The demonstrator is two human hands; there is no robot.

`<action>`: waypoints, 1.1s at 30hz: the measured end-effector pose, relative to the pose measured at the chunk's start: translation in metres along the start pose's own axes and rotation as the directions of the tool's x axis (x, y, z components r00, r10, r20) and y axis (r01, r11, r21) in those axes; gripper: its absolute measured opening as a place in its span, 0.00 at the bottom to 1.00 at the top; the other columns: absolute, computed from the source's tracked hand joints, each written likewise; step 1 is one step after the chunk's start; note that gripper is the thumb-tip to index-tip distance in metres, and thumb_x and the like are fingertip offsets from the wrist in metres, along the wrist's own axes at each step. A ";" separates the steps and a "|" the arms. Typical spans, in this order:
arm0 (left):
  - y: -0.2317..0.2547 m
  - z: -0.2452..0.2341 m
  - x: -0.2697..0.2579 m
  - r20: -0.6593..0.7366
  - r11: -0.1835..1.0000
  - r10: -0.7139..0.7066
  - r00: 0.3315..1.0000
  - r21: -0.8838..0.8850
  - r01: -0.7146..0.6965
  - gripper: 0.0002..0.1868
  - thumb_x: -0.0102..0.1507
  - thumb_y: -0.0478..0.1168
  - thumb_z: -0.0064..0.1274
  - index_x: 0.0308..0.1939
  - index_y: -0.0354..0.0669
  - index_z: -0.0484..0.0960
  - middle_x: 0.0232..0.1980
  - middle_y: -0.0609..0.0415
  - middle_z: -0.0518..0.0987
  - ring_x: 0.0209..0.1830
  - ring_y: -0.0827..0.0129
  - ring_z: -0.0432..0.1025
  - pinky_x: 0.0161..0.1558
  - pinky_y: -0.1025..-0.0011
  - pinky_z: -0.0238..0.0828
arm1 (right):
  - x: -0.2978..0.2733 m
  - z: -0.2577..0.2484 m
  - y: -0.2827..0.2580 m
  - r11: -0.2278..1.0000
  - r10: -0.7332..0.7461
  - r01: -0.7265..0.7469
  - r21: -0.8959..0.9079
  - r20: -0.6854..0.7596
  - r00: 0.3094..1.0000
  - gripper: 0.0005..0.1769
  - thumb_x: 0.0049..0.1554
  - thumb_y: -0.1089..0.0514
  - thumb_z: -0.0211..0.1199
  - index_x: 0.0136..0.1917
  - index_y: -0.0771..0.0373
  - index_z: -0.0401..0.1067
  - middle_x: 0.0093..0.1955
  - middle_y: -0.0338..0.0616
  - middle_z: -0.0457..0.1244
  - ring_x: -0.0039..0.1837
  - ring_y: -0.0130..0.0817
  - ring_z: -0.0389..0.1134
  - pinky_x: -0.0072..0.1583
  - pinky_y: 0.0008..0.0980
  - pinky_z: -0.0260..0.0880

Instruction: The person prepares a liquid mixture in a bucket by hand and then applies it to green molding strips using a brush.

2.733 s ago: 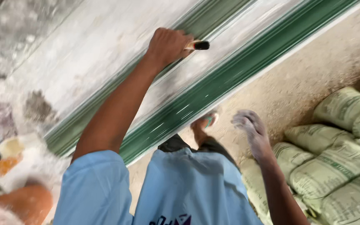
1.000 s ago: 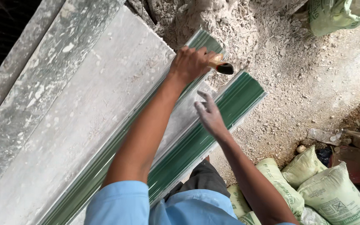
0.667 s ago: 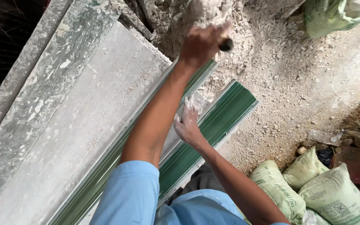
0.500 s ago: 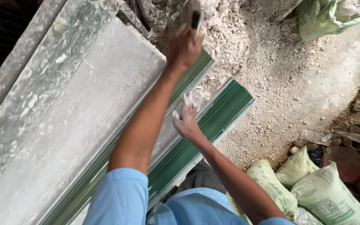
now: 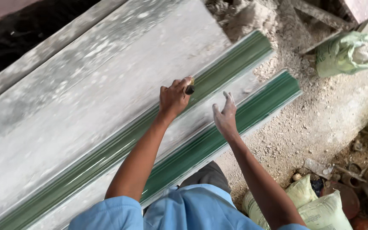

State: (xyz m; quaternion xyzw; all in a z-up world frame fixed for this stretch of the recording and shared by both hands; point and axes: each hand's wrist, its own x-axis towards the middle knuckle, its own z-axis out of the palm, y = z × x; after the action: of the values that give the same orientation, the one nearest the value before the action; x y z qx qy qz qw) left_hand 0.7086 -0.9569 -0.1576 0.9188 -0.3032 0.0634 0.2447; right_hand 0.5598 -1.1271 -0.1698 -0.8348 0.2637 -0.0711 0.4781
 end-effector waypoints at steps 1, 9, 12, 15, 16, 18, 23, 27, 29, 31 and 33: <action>-0.014 -0.013 -0.020 0.015 1.000 0.002 1.000 0.025 -0.002 0.27 0.62 0.48 0.50 0.66 0.68 0.72 0.44 0.60 0.78 0.29 0.58 0.79 0.38 0.52 0.75 | -0.018 0.015 -0.003 1.000 -0.013 0.013 -0.009 0.002 1.000 0.37 0.59 0.53 0.60 0.78 0.64 0.55 0.77 0.72 0.49 0.80 0.68 0.47 0.79 0.59 0.40; -0.138 -0.132 -0.193 -0.090 0.992 0.081 0.993 0.102 -0.072 0.23 0.64 0.49 0.50 0.65 0.66 0.70 0.45 0.62 0.76 0.28 0.66 0.78 0.41 0.58 0.71 | -0.249 0.121 -0.144 0.954 0.112 -0.132 0.270 0.087 0.990 0.32 0.62 0.55 0.55 0.78 0.58 0.56 0.82 0.72 0.37 0.82 0.71 0.39 0.77 0.66 0.45; -0.193 -0.181 -0.263 -0.110 0.993 0.053 0.993 0.115 -0.040 0.22 0.67 0.51 0.47 0.65 0.69 0.70 0.47 0.65 0.76 0.31 0.69 0.79 0.42 0.59 0.71 | -0.338 0.161 -0.172 0.973 0.142 -0.160 0.166 0.112 0.983 0.29 0.64 0.52 0.54 0.76 0.56 0.58 0.82 0.68 0.41 0.81 0.69 0.44 0.74 0.67 0.51; -0.238 -0.218 -0.329 -0.140 0.986 0.032 0.990 0.169 -0.008 0.21 0.64 0.52 0.50 0.62 0.68 0.73 0.46 0.65 0.78 0.31 0.67 0.79 0.42 0.59 0.71 | -0.402 0.200 -0.190 0.952 0.175 -0.213 0.221 0.181 0.968 0.28 0.62 0.61 0.53 0.75 0.59 0.60 0.81 0.65 0.45 0.79 0.70 0.48 0.72 0.68 0.57; -0.252 -0.230 -0.347 -0.152 0.988 0.023 0.988 0.152 0.000 0.20 0.65 0.52 0.50 0.62 0.66 0.73 0.46 0.64 0.78 0.31 0.66 0.80 0.42 0.59 0.71 | -0.420 0.209 -0.207 0.955 0.162 -0.195 0.221 0.158 0.974 0.28 0.62 0.62 0.52 0.76 0.60 0.59 0.80 0.66 0.46 0.78 0.71 0.49 0.72 0.70 0.54; -0.277 -0.258 -0.381 -0.171 0.991 0.015 0.985 0.136 0.008 0.20 0.65 0.51 0.51 0.61 0.64 0.73 0.47 0.63 0.79 0.31 0.64 0.80 0.42 0.58 0.72 | -0.452 0.230 -0.230 0.960 0.143 -0.171 0.222 0.134 0.981 0.29 0.63 0.62 0.52 0.76 0.61 0.57 0.79 0.67 0.46 0.78 0.73 0.49 0.72 0.72 0.52; -0.349 -0.316 -0.472 -0.209 0.977 0.002 0.978 0.209 0.043 0.25 0.61 0.49 0.48 0.63 0.73 0.74 0.45 0.67 0.80 0.34 0.67 0.81 0.43 0.59 0.74 | -0.523 0.310 -0.246 0.969 0.057 -0.078 0.235 0.097 0.994 0.29 0.64 0.61 0.54 0.78 0.60 0.56 0.75 0.68 0.50 0.76 0.66 0.55 0.71 0.66 0.57; -0.403 -0.358 -0.545 -0.118 0.979 -0.106 0.987 0.161 0.124 0.29 0.61 0.49 0.48 0.67 0.79 0.71 0.44 0.63 0.82 0.34 0.59 0.82 0.43 0.53 0.73 | -0.595 0.389 -0.239 0.970 0.022 -0.056 0.236 0.145 0.989 0.31 0.62 0.63 0.56 0.78 0.58 0.58 0.75 0.67 0.52 0.75 0.66 0.57 0.71 0.65 0.58; -0.432 -0.380 -0.575 -0.076 0.974 -0.132 0.988 0.177 0.144 0.35 0.62 0.46 0.52 0.72 0.79 0.64 0.46 0.60 0.82 0.38 0.57 0.82 0.44 0.51 0.73 | -0.631 0.430 -0.237 0.937 -0.111 0.067 0.342 0.112 0.988 0.31 0.63 0.68 0.54 0.78 0.60 0.56 0.75 0.67 0.53 0.71 0.66 0.60 0.68 0.61 0.63; -0.453 -0.405 -0.605 -0.041 0.969 -0.164 0.986 0.181 0.169 0.34 0.63 0.47 0.51 0.72 0.80 0.64 0.47 0.60 0.82 0.39 0.56 0.82 0.44 0.50 0.73 | -0.673 0.452 -0.233 0.923 -0.142 0.089 0.375 0.117 0.983 0.32 0.62 0.67 0.53 0.79 0.58 0.55 0.77 0.60 0.53 0.72 0.58 0.61 0.69 0.56 0.64; -0.488 -0.432 -0.633 -0.023 0.959 -0.193 0.981 0.208 0.193 0.33 0.63 0.48 0.51 0.72 0.81 0.64 0.48 0.60 0.82 0.40 0.56 0.82 0.44 0.49 0.72 | -0.712 0.480 -0.231 0.895 -0.192 0.123 0.430 0.121 0.974 0.34 0.62 0.67 0.52 0.80 0.56 0.55 0.79 0.54 0.54 0.73 0.50 0.61 0.69 0.52 0.64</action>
State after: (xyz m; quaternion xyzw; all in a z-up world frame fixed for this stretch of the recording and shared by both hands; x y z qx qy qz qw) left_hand 0.4978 -0.0733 -0.1487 0.9645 -0.2034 0.0719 0.1521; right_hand 0.2175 -0.3069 -0.1376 -0.7341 0.1346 -0.0974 0.6584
